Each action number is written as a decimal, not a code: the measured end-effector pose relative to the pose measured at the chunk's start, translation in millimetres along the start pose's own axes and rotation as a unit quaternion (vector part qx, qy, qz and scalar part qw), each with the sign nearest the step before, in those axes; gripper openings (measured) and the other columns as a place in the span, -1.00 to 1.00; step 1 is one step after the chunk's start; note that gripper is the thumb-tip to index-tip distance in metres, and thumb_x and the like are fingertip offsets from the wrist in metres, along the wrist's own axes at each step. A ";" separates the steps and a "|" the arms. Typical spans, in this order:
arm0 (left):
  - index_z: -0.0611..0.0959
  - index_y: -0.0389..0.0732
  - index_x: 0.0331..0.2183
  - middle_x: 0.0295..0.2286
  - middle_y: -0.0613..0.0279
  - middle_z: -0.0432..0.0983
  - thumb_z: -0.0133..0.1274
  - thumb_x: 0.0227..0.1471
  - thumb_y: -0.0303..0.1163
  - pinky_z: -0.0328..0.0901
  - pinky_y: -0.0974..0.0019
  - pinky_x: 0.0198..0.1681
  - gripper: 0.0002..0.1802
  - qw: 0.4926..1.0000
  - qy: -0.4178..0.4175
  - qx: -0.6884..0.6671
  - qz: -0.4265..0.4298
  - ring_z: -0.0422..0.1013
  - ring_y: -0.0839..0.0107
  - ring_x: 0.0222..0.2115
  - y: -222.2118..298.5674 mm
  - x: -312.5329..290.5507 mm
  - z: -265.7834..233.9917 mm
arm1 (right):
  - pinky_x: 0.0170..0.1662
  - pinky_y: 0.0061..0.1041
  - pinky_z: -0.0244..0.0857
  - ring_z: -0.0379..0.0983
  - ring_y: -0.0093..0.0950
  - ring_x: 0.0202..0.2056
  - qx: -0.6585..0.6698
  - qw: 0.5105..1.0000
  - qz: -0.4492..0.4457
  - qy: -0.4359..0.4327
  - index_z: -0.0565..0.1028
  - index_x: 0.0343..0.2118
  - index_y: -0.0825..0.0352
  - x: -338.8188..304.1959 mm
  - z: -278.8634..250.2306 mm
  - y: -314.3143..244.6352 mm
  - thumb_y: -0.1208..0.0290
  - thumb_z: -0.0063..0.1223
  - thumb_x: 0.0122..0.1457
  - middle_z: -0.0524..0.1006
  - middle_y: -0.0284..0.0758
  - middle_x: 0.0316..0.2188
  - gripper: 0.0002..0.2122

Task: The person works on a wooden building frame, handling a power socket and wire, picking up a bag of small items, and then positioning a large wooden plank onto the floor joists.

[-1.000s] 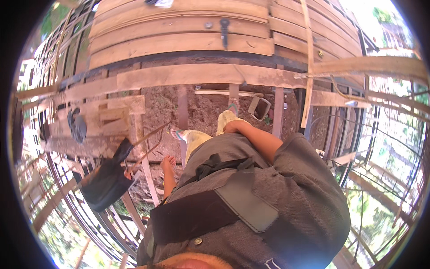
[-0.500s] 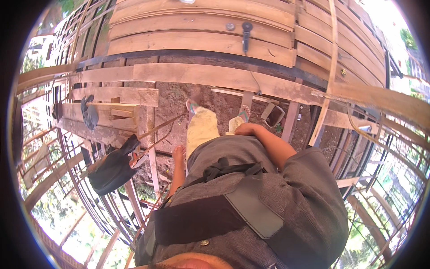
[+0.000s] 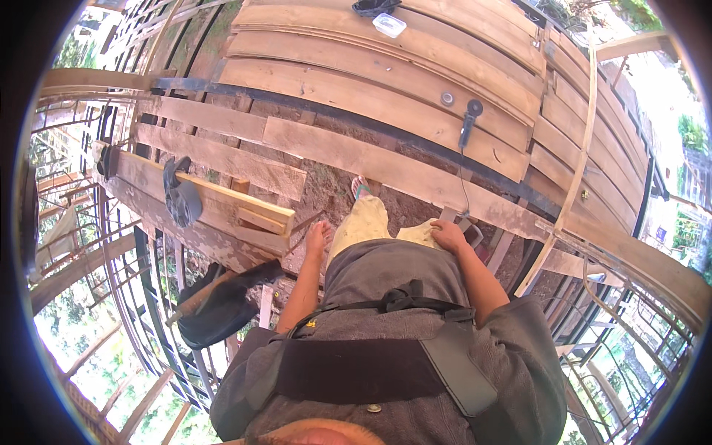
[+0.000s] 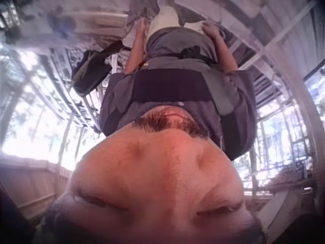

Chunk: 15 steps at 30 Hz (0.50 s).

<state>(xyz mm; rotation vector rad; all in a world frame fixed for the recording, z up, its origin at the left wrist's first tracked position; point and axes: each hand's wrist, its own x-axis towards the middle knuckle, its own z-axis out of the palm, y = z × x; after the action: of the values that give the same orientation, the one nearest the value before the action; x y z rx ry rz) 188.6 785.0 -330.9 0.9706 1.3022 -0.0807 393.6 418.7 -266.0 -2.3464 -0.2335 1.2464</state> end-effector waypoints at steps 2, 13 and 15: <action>0.55 -0.21 -0.12 -0.35 0.28 0.52 -0.10 0.15 -0.14 0.31 0.47 -0.42 -0.61 0.999 0.005 0.029 0.014 0.42 0.51 -0.41 46.7 3.7 2.4 | 0.00 -0.39 0.29 0.48 -0.20 -0.10 0.002 0.998 0.030 0.046 0.51 -0.07 0.29 5.2 -11.3 -31.8 0.23 0.06 0.02 0.54 -0.07 -0.17 -0.60; 0.53 -0.20 -0.15 -0.31 0.25 0.54 -0.11 0.15 -0.16 0.33 0.38 -0.33 -0.64 0.986 -0.082 0.145 -0.018 0.43 0.50 -0.38 160.4 83.2 62.3 | 0.05 -0.39 0.23 0.41 -0.25 0.00 0.192 0.976 0.044 0.097 0.46 -0.03 0.31 120.8 -71.3 -85.5 0.12 -0.10 0.18 0.49 -0.10 -0.06 -0.59; 0.53 -0.21 -0.16 -0.32 0.23 0.54 -0.11 0.15 -0.15 0.33 0.38 -0.34 -0.64 0.979 -0.085 0.185 -0.024 0.44 0.48 -0.39 188.5 96.7 78.7 | 0.06 -0.37 0.20 0.39 -0.25 0.02 0.213 0.973 0.085 0.041 0.46 -0.02 0.30 156.6 -76.9 -70.6 0.05 -0.16 0.21 0.49 -0.11 -0.06 -0.55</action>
<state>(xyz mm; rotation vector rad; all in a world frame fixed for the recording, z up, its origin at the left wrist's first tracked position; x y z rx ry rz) 384.4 896.0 -310.9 1.2181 1.1744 -0.4475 551.0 511.7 -310.9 -2.0671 0.2458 1.1373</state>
